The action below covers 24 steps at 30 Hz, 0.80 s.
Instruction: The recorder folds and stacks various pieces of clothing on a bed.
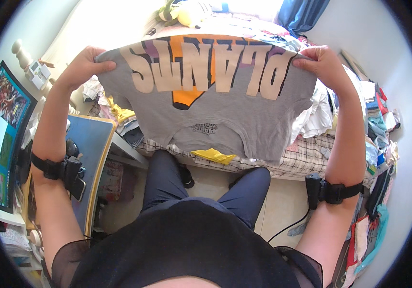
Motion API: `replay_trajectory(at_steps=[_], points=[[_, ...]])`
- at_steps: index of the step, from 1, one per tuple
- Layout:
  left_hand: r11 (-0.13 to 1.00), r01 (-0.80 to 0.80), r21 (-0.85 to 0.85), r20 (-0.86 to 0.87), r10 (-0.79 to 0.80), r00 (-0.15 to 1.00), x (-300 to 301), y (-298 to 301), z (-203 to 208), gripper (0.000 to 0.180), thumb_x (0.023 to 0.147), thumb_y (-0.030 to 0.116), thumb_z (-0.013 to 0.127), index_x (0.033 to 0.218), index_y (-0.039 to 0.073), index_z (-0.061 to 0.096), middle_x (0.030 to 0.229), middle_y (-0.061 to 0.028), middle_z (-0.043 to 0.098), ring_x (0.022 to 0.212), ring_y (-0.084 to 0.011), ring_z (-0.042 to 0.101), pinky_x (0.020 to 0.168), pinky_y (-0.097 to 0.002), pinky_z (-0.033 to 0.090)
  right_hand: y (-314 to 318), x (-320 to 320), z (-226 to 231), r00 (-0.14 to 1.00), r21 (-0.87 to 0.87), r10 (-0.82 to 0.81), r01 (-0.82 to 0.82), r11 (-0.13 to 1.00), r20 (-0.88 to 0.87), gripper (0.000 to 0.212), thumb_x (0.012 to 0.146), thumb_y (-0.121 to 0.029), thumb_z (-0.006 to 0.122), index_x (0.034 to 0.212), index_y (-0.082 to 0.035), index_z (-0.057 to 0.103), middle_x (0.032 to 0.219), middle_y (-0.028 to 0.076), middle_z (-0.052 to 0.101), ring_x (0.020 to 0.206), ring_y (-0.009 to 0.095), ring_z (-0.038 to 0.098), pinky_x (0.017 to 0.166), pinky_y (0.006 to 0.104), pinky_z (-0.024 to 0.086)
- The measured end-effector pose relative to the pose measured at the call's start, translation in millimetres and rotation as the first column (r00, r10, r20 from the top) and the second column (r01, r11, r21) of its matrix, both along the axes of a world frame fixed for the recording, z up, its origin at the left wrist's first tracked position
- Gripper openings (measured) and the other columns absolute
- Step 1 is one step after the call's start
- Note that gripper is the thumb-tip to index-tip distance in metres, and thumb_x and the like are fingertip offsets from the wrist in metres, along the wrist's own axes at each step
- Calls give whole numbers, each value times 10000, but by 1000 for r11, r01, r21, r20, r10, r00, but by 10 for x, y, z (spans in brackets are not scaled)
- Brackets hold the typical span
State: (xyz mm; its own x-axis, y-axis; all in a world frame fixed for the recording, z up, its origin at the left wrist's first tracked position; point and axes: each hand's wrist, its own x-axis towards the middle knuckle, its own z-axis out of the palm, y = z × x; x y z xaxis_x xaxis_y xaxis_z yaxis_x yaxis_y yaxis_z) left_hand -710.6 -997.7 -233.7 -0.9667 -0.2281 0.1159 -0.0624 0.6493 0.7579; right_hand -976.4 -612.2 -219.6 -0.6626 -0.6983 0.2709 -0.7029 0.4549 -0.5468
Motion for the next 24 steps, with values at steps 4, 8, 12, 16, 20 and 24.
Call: replay_trajectory(at_steps=[4,8,12,16,20,24], points=[[995,-98,0,31,98,995,-2,-112,-122,189,742,191,632,814,17,624,637,-4,581,533,-51,489,489,-188,404,-144,-269,-146,998,26,34,-36,999,43,168,713,-165,645,770,-7,629,642,-13,558,607,54,469,582,215,381],[988,-150,-29,3,151,989,-24,-176,-199,220,742,179,635,865,-3,620,639,3,567,535,-50,483,487,-198,411,-290,-295,-178,1000,16,16,-16,1000,21,179,717,-176,646,758,-7,606,627,-23,542,614,48,464,573,208,371],[931,-223,-289,-207,166,964,-162,-140,-214,190,758,164,573,858,10,621,655,-28,572,575,-89,505,548,-229,418,-433,-122,-219,960,-152,223,-198,968,170,195,718,-176,652,742,-2,567,748,-8,553,645,59,484,608,207,389],[894,-180,-410,-474,-40,880,-446,155,-219,182,721,29,520,871,36,624,806,-67,565,716,-145,544,652,-255,426,-915,487,-248,779,-323,610,-545,774,146,190,706,-165,666,721,-11,556,986,21,505,672,58,491,626,201,406],[948,25,-316,-367,-146,919,-802,765,-144,199,693,-11,517,840,56,633,689,-56,572,549,-81,504,509,-219,427,-1267,726,-393,812,-208,567,-535,819,141,191,695,-178,680,734,-18,584,838,3,550,660,37,482,581,195,401],[922,84,-379,-514,-285,809,-1026,893,-281,124,712,38,585,832,51,611,701,-21,559,580,-88,526,530,-221,436,-1478,929,-569,797,-318,520,-429,845,307,200,675,-199,698,729,-25,615,650,-23,552,607,34,476,548,189,388]])
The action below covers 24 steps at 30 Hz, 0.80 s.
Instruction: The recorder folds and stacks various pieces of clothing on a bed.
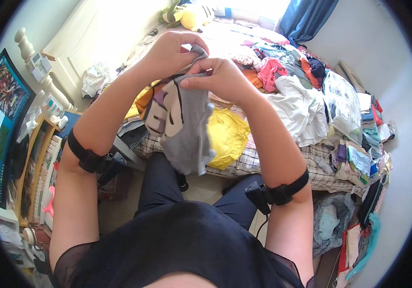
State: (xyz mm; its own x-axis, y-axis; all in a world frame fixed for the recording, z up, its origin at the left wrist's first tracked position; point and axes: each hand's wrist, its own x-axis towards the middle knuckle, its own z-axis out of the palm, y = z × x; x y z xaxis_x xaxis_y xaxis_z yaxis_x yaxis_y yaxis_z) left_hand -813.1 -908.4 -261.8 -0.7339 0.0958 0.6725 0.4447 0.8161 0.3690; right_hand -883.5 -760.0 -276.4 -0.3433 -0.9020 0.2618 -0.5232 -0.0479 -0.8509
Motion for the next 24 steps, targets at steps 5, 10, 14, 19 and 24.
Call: replay_trajectory(at_steps=[5,10,14,19,24], points=[[920,-309,240,-22,323,946,156,-86,-13,165,753,147,615,843,19,562,695,-15,556,596,-82,539,529,-204,434,27,-62,-172,891,-91,-398,424,901,216,186,679,-194,691,758,-33,642,665,9,588,603,44,515,545,191,416],[914,-196,354,399,41,916,106,139,-295,524,703,468,628,844,-29,544,683,-69,562,635,-97,541,531,-209,436,-91,-118,-310,846,-260,-359,477,839,394,194,721,-192,647,771,-6,630,664,18,596,548,65,528,494,190,428],[923,-304,235,437,179,881,76,165,-287,615,646,493,662,908,-50,538,730,-97,583,697,-140,555,606,-260,450,-39,5,-223,732,-164,-134,321,933,668,194,805,-112,501,921,24,576,795,54,602,628,105,570,567,210,469],[947,-187,263,364,82,928,66,50,-253,340,719,294,628,875,-3,570,729,-62,584,680,-123,537,633,-264,435,143,-34,-45,862,-79,-141,204,976,487,269,817,-30,366,1037,16,513,962,119,557,759,155,604,662,234,493],[947,-291,132,280,246,928,323,-477,-66,277,708,212,625,889,4,595,708,-92,592,650,-132,536,618,-268,433,500,-415,60,893,-194,-421,446,874,158,483,787,41,367,1219,-174,391,941,114,537,590,130,601,523,227,500]])
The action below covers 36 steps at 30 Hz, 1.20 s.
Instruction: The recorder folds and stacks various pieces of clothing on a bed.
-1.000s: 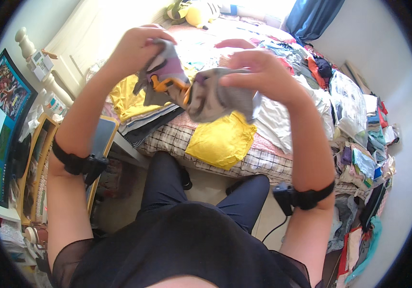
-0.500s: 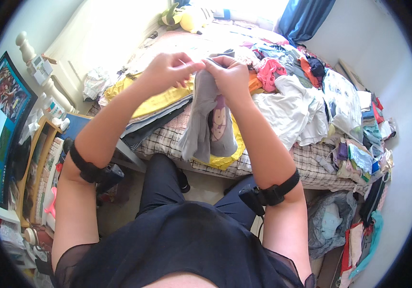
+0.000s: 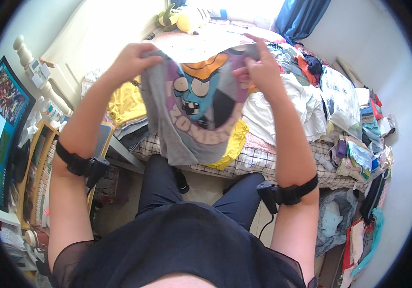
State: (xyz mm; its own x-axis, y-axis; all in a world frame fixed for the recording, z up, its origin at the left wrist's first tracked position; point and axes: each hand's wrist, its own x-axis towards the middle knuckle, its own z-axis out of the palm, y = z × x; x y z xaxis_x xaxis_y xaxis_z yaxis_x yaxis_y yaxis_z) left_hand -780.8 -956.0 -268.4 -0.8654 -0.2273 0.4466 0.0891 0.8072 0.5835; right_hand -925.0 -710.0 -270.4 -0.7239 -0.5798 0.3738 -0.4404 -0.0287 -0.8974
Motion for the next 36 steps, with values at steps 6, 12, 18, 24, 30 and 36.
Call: replay_trajectory(at_steps=[6,12,18,24,30,36], points=[[970,-125,207,27,122,992,447,-425,162,200,718,180,626,828,14,610,693,-6,575,619,-66,497,579,-219,404,611,-495,60,985,79,-111,122,989,-132,361,775,-11,488,1118,-122,489,830,67,549,514,86,560,474,211,471],[992,-118,45,99,113,989,736,-412,253,153,738,149,609,815,18,597,668,8,572,602,-48,489,562,-198,382,809,-485,219,928,466,-98,269,843,-359,188,702,-181,660,732,-12,584,623,-5,536,455,58,510,434,172,403],[993,-112,46,188,102,977,922,-363,354,135,754,149,587,815,29,587,644,11,563,572,-46,486,527,-195,396,955,-574,392,982,289,-73,121,950,-172,136,789,-209,590,799,-74,572,638,-46,541,534,20,534,470,144,411],[963,-135,231,220,83,972,851,-734,122,156,783,139,562,871,11,574,748,-13,584,629,-65,524,538,-197,452,322,-783,283,989,368,-104,135,920,-103,141,790,-156,580,855,-30,583,701,8,587,596,68,587,548,158,460],[914,-262,310,142,228,963,674,-1242,-64,142,797,75,530,904,-14,562,769,-14,565,681,-64,531,563,-200,491,-687,-1385,-200,958,241,-46,118,963,-284,185,805,-156,545,871,16,567,737,32,583,668,74,574,606,186,454],[895,-386,224,-234,434,870,924,-1650,228,112,793,57,520,872,-10,563,744,-23,577,663,-60,535,581,-204,471,-1839,-1322,-447,945,-321,-200,111,941,-259,210,810,-185,548,914,-5,573,642,26,576,562,55,490,525,205,393]])
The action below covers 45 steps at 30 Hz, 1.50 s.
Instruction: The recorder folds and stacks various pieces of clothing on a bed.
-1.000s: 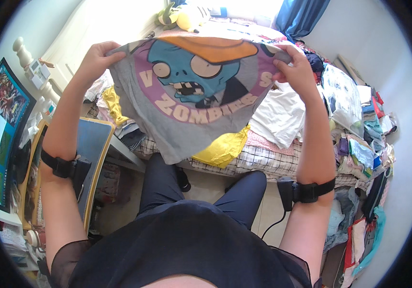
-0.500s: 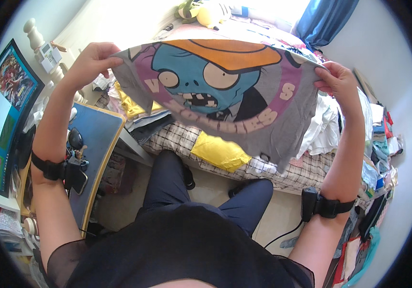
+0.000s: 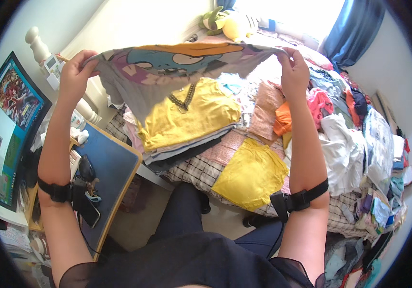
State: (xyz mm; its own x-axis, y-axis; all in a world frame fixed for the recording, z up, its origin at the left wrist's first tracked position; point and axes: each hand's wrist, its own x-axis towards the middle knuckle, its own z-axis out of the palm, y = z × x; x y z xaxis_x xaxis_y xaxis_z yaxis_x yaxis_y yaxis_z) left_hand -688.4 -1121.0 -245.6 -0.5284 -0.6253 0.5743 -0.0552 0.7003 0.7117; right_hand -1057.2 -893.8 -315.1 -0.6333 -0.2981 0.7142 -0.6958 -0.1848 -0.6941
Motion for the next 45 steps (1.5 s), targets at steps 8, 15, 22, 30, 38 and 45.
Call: replay_trajectory(at_steps=[8,15,22,30,38,45], points=[[981,83,-177,535,25,845,71,42,-1060,72,684,-11,578,742,24,602,694,-88,573,692,-199,556,639,-271,437,-712,-88,-1617,998,346,-51,39,937,24,138,803,-162,520,840,-44,581,653,140,571,575,248,553,527,335,402],[926,377,26,916,-173,361,-136,101,-2025,178,727,243,589,802,90,640,808,-125,589,810,-289,552,702,-374,442,-560,50,-2797,978,552,-88,-33,834,191,112,740,-77,543,830,-55,606,944,120,587,893,274,553,767,330,430],[925,353,142,981,-178,71,-364,219,-1906,353,714,292,631,984,68,592,927,-165,591,876,-310,556,763,-361,427,-48,-63,-2446,970,672,-210,73,737,124,240,694,-176,607,917,-87,602,1182,160,452,1081,299,440,910,355,357],[911,358,204,676,-395,622,-1136,1127,-2098,267,736,127,613,964,-4,566,892,-140,605,789,-219,596,709,-300,462,2512,-456,-2500,391,533,-881,821,204,-265,559,544,-148,649,1056,-30,458,1034,192,476,998,310,461,837,381,390],[768,506,393,636,-624,453,-1279,2373,-2706,240,747,118,605,955,0,582,871,-125,616,804,-186,597,701,-289,462,3847,-430,-3026,237,858,-919,342,384,316,453,632,-286,658,974,-7,558,963,172,579,921,292,547,788,368,431],[747,408,526,553,-664,502,-1341,2347,-2663,268,750,113,606,977,-24,564,866,-123,614,795,-182,599,709,-278,466,3722,-463,-2659,336,549,-704,452,704,626,221,693,-192,620,798,-4,569,672,76,584,596,172,562,567,281,454]])
